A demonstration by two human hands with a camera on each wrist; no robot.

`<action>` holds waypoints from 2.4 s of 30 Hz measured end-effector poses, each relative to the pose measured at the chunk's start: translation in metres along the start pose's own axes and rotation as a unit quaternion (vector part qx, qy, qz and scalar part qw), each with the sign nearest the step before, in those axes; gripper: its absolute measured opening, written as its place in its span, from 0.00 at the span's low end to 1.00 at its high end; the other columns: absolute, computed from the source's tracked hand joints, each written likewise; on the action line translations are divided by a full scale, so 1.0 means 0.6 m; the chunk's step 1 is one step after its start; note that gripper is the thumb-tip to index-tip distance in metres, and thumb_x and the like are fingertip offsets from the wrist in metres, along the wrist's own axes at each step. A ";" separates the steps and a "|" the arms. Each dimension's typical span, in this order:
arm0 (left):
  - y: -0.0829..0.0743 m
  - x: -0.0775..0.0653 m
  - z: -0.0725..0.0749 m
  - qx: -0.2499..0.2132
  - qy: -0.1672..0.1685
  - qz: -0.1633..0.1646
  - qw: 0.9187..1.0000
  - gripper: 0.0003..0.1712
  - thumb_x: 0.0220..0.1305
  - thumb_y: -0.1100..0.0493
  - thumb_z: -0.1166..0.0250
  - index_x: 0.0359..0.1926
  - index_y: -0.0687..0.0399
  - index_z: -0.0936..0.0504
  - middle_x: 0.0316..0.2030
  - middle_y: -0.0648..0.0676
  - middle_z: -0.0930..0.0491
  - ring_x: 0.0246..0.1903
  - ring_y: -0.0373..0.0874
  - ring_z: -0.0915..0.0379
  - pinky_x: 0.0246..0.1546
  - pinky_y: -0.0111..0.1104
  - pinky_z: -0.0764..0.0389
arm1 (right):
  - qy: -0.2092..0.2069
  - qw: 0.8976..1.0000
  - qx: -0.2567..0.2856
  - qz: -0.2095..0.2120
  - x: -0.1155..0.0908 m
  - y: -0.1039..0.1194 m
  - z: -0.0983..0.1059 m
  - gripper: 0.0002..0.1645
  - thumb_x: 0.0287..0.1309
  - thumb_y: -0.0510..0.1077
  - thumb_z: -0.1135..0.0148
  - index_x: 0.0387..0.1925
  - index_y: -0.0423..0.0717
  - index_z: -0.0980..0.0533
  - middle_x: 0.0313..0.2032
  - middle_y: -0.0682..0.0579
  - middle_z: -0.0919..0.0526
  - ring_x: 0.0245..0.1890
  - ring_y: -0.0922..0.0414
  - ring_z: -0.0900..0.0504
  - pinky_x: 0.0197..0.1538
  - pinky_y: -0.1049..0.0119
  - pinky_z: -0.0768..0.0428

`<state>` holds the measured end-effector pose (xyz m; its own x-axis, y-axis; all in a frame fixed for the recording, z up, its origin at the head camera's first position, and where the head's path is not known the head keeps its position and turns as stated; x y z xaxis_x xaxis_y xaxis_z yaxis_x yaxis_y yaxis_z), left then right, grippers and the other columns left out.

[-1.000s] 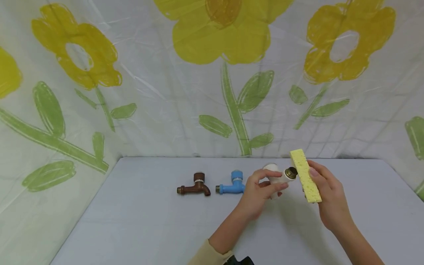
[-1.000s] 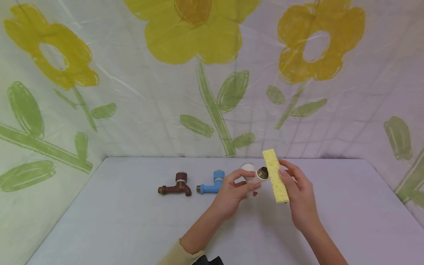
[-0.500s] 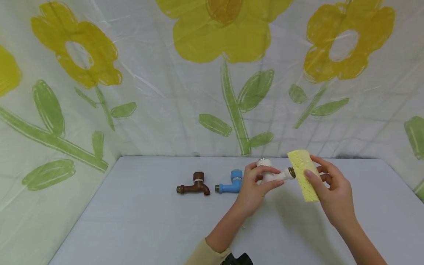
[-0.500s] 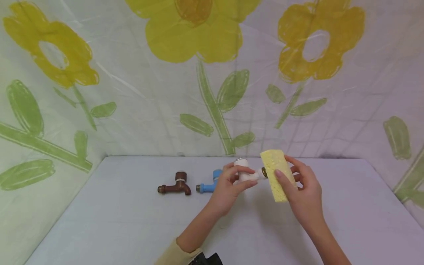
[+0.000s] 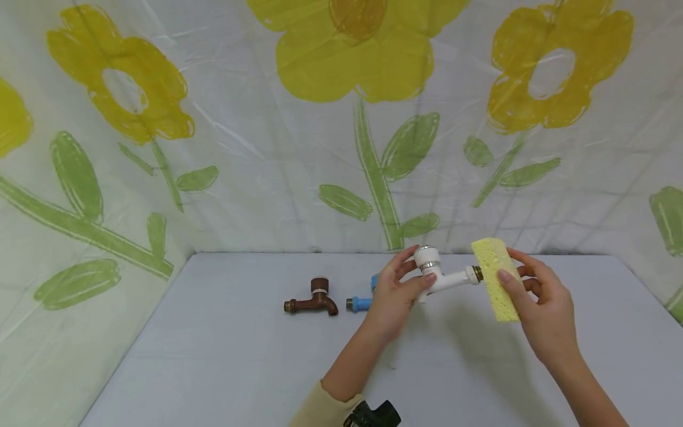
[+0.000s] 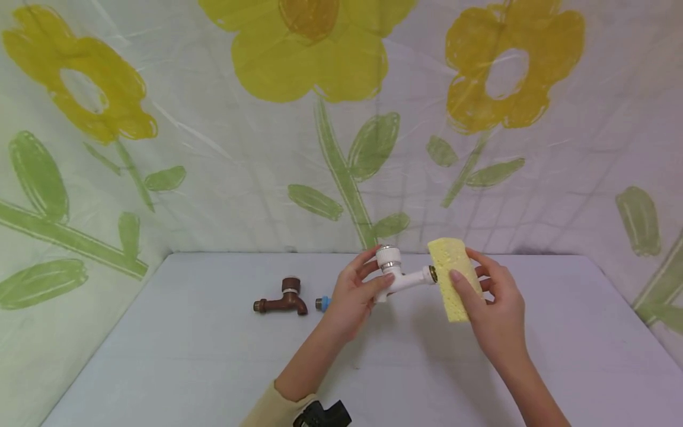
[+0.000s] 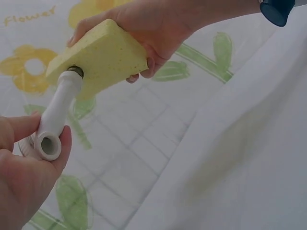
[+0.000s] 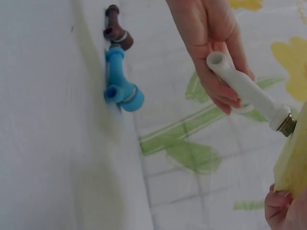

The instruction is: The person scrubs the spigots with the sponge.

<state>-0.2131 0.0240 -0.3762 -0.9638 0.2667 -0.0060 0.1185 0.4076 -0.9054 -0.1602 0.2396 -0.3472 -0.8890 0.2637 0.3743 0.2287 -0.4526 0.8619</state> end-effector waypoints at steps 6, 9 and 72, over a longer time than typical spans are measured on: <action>-0.001 0.000 0.001 0.008 0.001 -0.007 1.000 0.34 0.68 0.74 0.33 0.73 0.58 0.28 0.56 0.60 0.20 0.40 0.41 0.16 0.42 0.30 0.14 | -0.027 0.999 -0.023 0.012 -0.004 0.010 0.004 0.27 0.71 0.39 0.34 0.69 0.41 0.24 0.44 0.64 0.27 0.33 0.70 0.23 0.26 0.81 0.24; -0.002 0.000 0.003 0.020 -0.002 -0.008 1.000 0.32 0.66 0.75 0.31 0.69 0.59 0.26 0.50 0.62 0.15 0.39 0.44 0.14 0.42 0.36 0.10 | -0.055 0.998 -0.035 0.019 -0.006 0.016 0.008 0.28 0.67 0.39 0.31 0.67 0.42 0.22 0.43 0.64 0.27 0.35 0.68 0.25 0.27 0.83 0.26; 0.003 -0.001 0.007 0.009 -0.064 -0.045 0.997 0.21 0.68 0.71 0.30 0.59 0.58 0.23 0.41 0.65 0.11 0.31 0.41 0.14 0.32 0.30 0.12 | -0.066 0.965 -0.152 0.202 -0.038 0.048 -0.043 0.45 0.36 0.43 0.16 0.63 0.40 0.19 0.41 0.39 0.24 0.39 0.66 0.31 0.35 0.79 0.33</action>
<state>-0.2132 0.0206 -0.3795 -0.9930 0.1159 0.0227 0.0269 0.4094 -0.9120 -0.1435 0.1986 -0.3396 -0.6890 0.1102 0.7164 0.4008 -0.7656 0.5032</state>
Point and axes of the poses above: each hand's wrist, its own x-axis towards the middle knuckle, its own z-axis out of the back of the hand, y = z × x, the point moved 5 cm from there along x, towards the middle knuckle
